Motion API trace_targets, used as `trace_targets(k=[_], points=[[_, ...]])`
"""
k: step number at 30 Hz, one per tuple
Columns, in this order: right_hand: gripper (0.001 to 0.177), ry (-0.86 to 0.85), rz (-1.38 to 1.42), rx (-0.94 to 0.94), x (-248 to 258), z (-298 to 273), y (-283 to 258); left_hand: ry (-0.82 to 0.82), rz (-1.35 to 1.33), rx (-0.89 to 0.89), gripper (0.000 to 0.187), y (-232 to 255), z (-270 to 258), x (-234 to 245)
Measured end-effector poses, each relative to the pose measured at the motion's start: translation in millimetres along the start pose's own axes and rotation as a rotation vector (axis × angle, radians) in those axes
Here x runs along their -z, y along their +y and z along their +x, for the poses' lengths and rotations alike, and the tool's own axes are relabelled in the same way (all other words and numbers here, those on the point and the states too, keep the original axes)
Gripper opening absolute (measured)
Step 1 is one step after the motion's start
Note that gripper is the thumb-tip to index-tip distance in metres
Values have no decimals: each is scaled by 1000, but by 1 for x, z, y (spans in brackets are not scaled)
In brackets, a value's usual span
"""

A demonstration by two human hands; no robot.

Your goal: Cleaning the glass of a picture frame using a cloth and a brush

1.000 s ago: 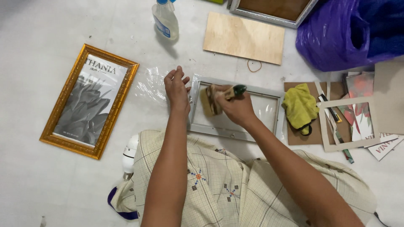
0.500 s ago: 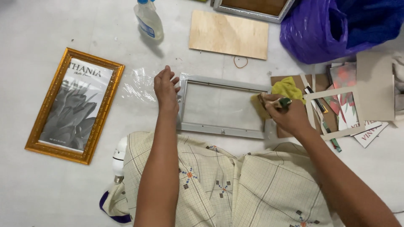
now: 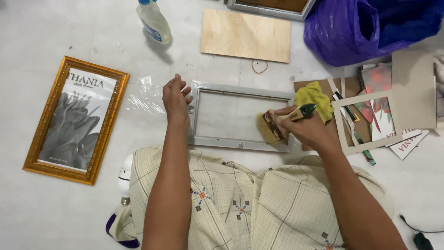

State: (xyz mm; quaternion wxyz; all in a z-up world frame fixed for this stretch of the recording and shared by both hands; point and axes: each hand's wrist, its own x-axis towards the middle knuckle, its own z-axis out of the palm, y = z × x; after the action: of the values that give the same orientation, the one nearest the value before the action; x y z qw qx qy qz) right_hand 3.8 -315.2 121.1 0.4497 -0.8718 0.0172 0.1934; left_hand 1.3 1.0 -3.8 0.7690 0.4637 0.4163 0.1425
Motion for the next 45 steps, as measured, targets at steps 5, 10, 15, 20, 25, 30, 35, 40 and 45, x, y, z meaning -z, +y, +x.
trace_targets(k=[5, 10, 15, 20, 25, 30, 35, 40, 45], points=[[30, 222, -20, 35, 17, 16, 15, -14, 11, -2, 52, 4, -6, -1], [34, 119, -263, -79, 18, 22, 26, -12, 22, 5, 51, 3, -2, -1], [29, 206, -289, 143, 19, 26, 23, -18, 36, 4, 51, 4, -4, -1], [26, 185, -498, -20, 14, 20, 26, -5, 19, -17, 52, 4, -8, -6], [25, 167, -681, 91, -27, 28, 47, 31, 2, -56, 53, 8, -14, -12], [30, 83, -588, 340, -113, 15, 16, 78, -84, -48, 56, 13, -12, -11], [32, -33, 122, 99, -149, 10, -37, 106, -109, -32, 56, 11, -7, -6], [28, 332, 225, 19, -152, 45, -30, 108, -140, -15, 56, 15, -10, -8], [36, -73, 165, 49, -127, 30, -39, 29, -149, 17, 55, 14, -10, -9]])
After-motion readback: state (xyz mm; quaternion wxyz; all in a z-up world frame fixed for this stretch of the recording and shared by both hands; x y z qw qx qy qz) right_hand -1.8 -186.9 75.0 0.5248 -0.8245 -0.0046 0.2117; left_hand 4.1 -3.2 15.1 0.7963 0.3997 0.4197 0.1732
